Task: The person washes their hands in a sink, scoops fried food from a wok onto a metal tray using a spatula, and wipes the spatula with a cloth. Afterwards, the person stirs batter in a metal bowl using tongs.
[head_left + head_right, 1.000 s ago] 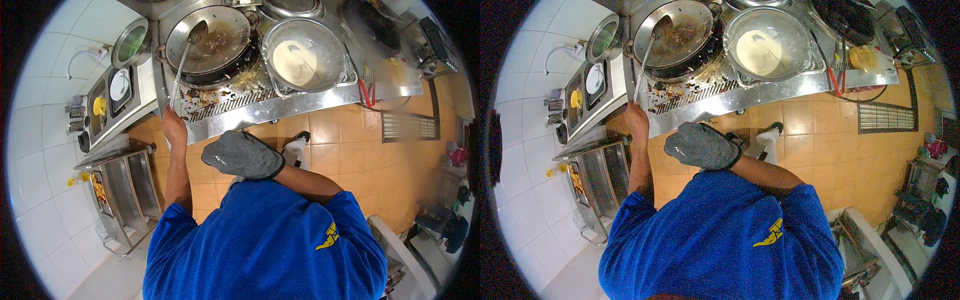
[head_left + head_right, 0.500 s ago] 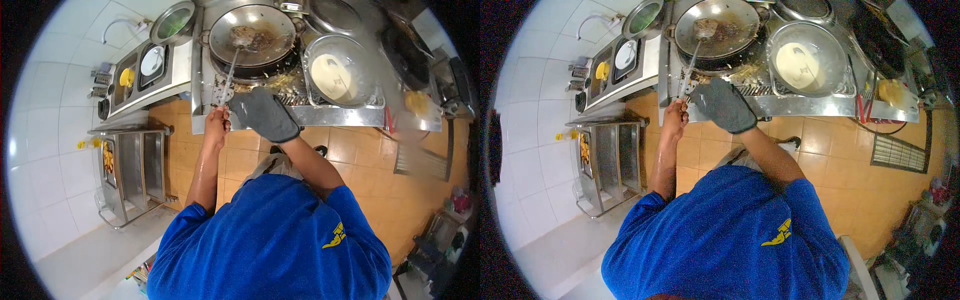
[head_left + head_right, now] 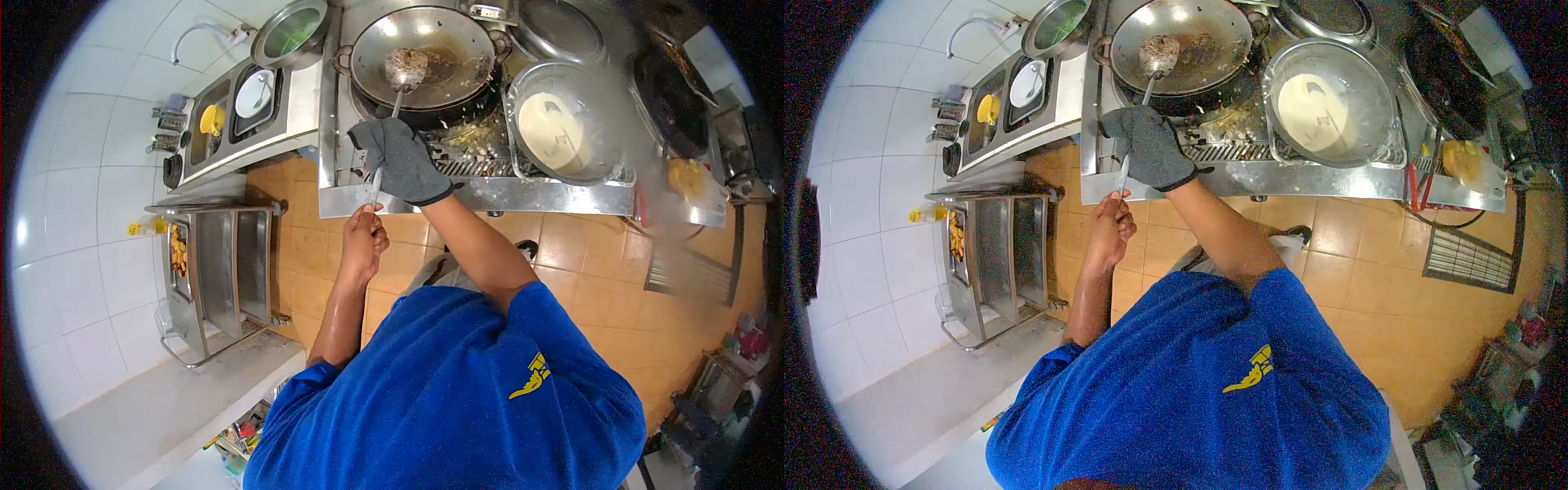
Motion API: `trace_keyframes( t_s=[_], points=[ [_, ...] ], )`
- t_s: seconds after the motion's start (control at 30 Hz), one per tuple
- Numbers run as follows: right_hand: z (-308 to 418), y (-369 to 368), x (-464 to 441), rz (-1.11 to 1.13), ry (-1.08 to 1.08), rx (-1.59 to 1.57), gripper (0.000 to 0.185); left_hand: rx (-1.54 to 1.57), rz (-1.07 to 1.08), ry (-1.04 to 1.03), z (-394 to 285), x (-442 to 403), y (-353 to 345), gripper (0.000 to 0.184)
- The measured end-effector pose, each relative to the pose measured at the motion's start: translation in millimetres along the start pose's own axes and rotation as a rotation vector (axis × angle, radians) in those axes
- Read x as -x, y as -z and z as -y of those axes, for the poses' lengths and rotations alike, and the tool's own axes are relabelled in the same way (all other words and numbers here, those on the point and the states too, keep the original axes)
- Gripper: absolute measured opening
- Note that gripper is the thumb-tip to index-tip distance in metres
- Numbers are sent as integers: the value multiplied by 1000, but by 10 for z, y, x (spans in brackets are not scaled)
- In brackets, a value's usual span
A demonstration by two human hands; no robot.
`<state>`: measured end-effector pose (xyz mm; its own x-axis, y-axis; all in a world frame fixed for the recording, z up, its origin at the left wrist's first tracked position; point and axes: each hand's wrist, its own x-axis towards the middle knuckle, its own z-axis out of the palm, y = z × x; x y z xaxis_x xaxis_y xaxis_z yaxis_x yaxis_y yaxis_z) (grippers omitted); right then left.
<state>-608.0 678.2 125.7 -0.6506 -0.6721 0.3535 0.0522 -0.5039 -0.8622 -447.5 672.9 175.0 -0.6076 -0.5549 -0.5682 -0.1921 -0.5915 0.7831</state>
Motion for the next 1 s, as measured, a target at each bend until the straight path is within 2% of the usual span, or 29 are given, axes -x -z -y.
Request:
trace_keyframes(
  t_s=[0.1, 0.2, 0.23, 0.33, 0.37, 0.47, 0.53, 0.57, 0.6, 0.63, 0.73, 0.8, 0.83, 0.9, 0.93, 1.0],
  points=[
    [-137, -47, -17, 21, -33, -451, 22, 46, -22, 1, -4, -12, 9, 19],
    [-93, -94, 19, -49, -389, -969, 25, 74, -36, -2, -32, -44, -72, 18],
    [48, -76, 87, -62, -446, -638, 26, 87, -44, -5, -35, -64, -107, 18],
    [363, -189, 158, 117, 16, 189, 29, 112, -63, -46, -63, -128, -201, 17],
    [337, -233, 180, 37, -284, -306, 28, 117, -70, -64, -62, -142, -222, 17],
    [354, -107, 162, 178, -163, -66, 12, 152, 120, -33, -1, -196, -79, 17],
    [496, -12, 50, 336, 328, 397, 13, -228, 161, 88, -298, -65, -73, 23],
    [525, 6, 26, 388, 438, 519, 13, -416, 183, 147, -450, -23, -23, 27],
    [554, 24, 0, 429, 556, 632, 14, -559, 270, 56, -544, -104, 248, 31],
    [539, 6, 18, 452, 533, 633, 15, -700, 356, -37, -602, -212, 453, 37],
    [448, -52, 282, 436, 325, 498, 25, -273, 40, -178, -758, -447, 337, 42],
    [757, -109, 261, 427, 359, 558, 30, -297, 186, -257, -790, -707, 150, 41],
    [925, -112, 182, 604, 268, 558, 37, -186, 231, -208, -790, -732, 54, 39],
    [823, -79, 275, 565, 227, 606, 42, 38, 331, -99, -802, -749, -116, 36],
    [777, -59, 320, 539, 203, 635, 44, 62, 339, -111, -781, -798, -95, 35],
    [986, -72, 276, 636, 6, 539, 46, 110, 357, -124, -693, -887, -58, 32]
  ],
)
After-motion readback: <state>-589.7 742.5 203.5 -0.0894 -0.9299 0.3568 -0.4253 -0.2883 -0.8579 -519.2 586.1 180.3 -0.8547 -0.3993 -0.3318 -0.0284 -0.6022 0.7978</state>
